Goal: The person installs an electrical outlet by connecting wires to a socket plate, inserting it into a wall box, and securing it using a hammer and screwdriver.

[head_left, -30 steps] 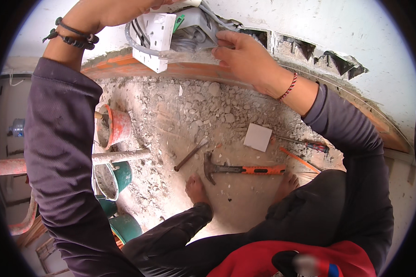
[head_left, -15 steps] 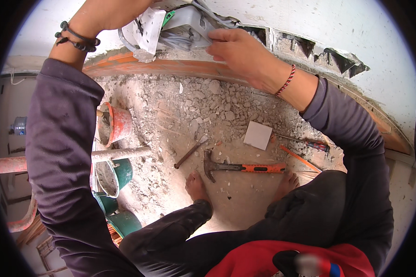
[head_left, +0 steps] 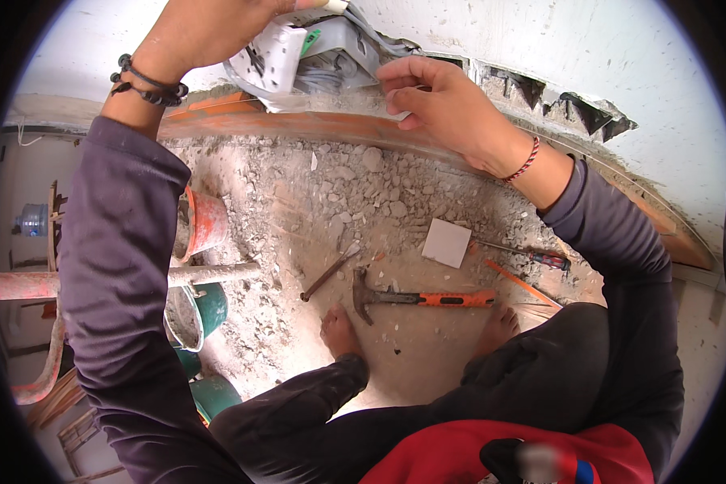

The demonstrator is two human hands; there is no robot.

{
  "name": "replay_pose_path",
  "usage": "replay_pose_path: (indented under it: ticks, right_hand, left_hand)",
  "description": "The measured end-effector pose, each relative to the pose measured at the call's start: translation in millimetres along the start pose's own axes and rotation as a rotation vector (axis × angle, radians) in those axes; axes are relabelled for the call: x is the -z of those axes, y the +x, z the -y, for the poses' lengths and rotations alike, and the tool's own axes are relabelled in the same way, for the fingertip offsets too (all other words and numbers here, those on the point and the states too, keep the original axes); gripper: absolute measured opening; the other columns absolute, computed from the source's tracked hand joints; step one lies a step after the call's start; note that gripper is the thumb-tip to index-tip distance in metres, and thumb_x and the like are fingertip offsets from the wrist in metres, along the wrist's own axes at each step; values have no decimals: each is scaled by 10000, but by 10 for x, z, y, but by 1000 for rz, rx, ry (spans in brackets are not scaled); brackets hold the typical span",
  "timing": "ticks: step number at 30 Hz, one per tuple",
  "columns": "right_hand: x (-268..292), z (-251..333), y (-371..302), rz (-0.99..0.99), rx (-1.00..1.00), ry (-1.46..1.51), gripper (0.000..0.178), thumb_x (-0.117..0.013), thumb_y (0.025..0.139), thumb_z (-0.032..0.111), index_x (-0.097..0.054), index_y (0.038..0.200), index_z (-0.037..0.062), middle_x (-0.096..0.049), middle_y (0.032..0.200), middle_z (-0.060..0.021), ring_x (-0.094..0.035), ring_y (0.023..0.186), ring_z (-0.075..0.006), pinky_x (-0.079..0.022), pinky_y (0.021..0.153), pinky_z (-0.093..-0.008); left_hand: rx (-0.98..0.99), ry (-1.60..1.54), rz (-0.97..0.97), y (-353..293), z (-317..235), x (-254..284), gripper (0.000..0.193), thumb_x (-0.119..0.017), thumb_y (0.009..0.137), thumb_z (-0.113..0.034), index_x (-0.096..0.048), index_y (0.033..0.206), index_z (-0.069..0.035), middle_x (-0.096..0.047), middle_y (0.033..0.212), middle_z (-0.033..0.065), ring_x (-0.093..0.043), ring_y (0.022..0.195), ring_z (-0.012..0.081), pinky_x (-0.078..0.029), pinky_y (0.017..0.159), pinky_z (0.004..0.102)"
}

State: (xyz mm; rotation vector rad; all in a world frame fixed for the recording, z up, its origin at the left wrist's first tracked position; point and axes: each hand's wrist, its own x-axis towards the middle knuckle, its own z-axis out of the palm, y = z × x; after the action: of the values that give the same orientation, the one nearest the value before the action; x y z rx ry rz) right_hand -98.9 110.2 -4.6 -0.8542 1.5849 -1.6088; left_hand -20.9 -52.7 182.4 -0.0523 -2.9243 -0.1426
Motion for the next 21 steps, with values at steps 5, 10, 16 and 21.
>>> replay_pose_path:
  ticks: [5,10,16,21]
  right_hand:
    - [134,93,-21,64,188,131,312,-575,1009,162,-618,1267,-8,-680,1119,-71,-653,940,-119,-546,788,-252]
    - [257,161,-80,162,256,524,312,-525,1032,212,-634,1209,-20,-698,1045,-130,-679,882,-203,-557,789,-320]
    - [400,-8,-373,152,147,247,374,-507,1055,308,-628,1238,5,-698,1071,-78,-657,927,-138,-542,830,-291]
    - [340,-704,-711,325,-27,-360,163,-570,975,190,-681,971,71,-712,914,-50,-674,813,-188,-544,716,-367]
  left_hand:
    - [78,149,-17,-160,-510,-53,178,-747,899,-159,-679,912,5,-692,732,52,-617,646,102,-495,597,254]
    - [97,80,-116,-348,-725,-209,201,-651,912,-164,-722,847,13,-667,695,37,-593,614,108,-482,576,256]
    - [98,-66,-230,-478,-560,-369,184,-650,891,-141,-742,892,17,-662,694,29,-571,590,105,-474,564,254]
    - [91,-136,-278,-582,-421,-423,177,-659,903,-125,-742,905,31,-642,679,22,-554,583,96,-463,550,252]
